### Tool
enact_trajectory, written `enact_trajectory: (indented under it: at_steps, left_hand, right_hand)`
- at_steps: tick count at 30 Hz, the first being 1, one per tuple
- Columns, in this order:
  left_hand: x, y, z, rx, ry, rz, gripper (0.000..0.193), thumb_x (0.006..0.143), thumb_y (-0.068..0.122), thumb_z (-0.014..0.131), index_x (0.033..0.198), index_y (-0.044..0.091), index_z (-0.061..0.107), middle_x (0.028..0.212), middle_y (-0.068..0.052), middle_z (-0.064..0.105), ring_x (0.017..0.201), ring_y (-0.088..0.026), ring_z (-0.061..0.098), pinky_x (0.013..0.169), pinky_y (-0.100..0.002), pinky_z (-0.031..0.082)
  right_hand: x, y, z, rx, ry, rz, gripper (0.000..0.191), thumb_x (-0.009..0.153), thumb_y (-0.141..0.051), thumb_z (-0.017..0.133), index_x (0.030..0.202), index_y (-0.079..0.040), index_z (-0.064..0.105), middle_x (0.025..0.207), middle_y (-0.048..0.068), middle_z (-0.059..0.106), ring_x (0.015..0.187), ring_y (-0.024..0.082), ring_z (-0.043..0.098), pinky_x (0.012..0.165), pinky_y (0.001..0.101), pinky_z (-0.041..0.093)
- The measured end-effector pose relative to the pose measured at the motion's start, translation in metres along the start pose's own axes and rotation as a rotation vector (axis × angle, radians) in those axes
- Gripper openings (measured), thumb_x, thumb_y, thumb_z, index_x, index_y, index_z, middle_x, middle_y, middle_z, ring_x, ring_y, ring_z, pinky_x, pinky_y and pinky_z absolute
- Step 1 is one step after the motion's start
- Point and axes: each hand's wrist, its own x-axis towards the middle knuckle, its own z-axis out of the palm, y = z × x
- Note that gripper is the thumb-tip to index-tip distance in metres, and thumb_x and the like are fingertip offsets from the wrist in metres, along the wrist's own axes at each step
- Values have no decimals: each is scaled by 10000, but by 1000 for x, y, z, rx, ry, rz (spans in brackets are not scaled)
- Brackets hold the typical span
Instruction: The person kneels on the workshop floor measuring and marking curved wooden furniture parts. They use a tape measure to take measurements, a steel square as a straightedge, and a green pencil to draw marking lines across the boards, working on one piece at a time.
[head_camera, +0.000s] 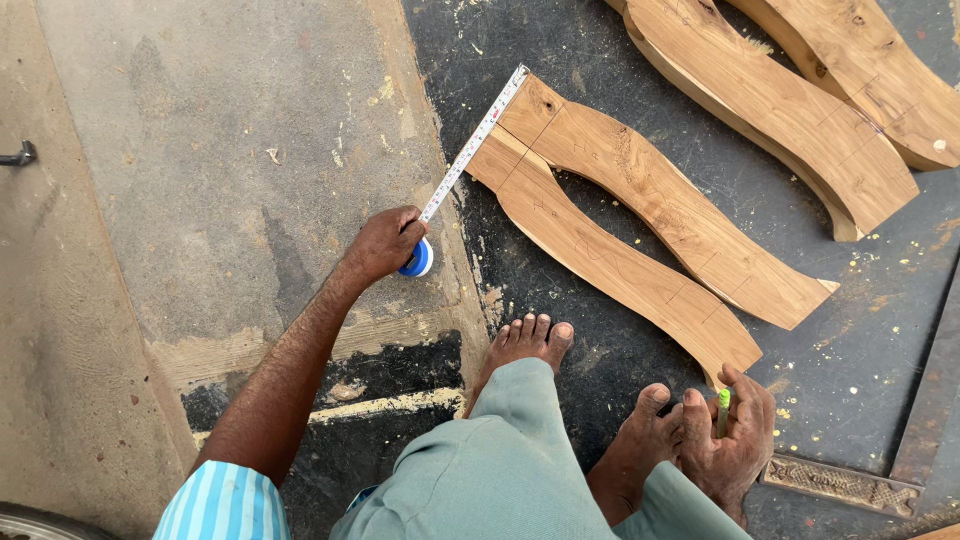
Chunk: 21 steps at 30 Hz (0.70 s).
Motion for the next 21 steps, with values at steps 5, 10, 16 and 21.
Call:
enact_trajectory:
  at_steps: [5, 10, 16, 21]
  left_hand:
    - [-1, -2, 0, 4, -23, 15, 319, 1069, 356, 535, 986, 82, 675, 725, -72, 617, 638, -166, 609, 634, -390, 532]
    - [-2, 1, 2, 10, -53, 1, 330, 1062, 372, 518, 1004, 93, 685, 745, -74, 631, 666, -161, 629, 658, -392, 550]
    - [-3, 5, -1, 27, -53, 14, 320, 1067, 361, 523, 1014, 88, 680, 757, -80, 632, 687, -163, 644, 678, -397, 556]
    - [-5, 11, -3, 8, -58, -34, 313, 1067, 357, 519, 1019, 92, 679, 759, -77, 630, 691, -161, 642, 680, -389, 563]
  right_hand:
    - [0, -4, 0, -31, 11, -37, 478, 970, -189, 697, 1391, 9, 587, 1329, 191, 568, 1127, 251, 630, 887, 386, 568]
    - [2, -5, 0, -28, 10, -64, 476, 978, -190, 697, 1398, 6, 585, 1329, 190, 569, 1182, 265, 625, 937, 393, 561]
    - [2, -3, 0, -24, 12, -62, 479, 980, -202, 694, 1398, 4, 585, 1326, 192, 568, 1203, 273, 616, 956, 407, 554]
    - [3, -2, 1, -25, 3, -72, 469, 988, -227, 699, 1389, -7, 592, 1277, 179, 578, 1134, 248, 613, 905, 392, 550]
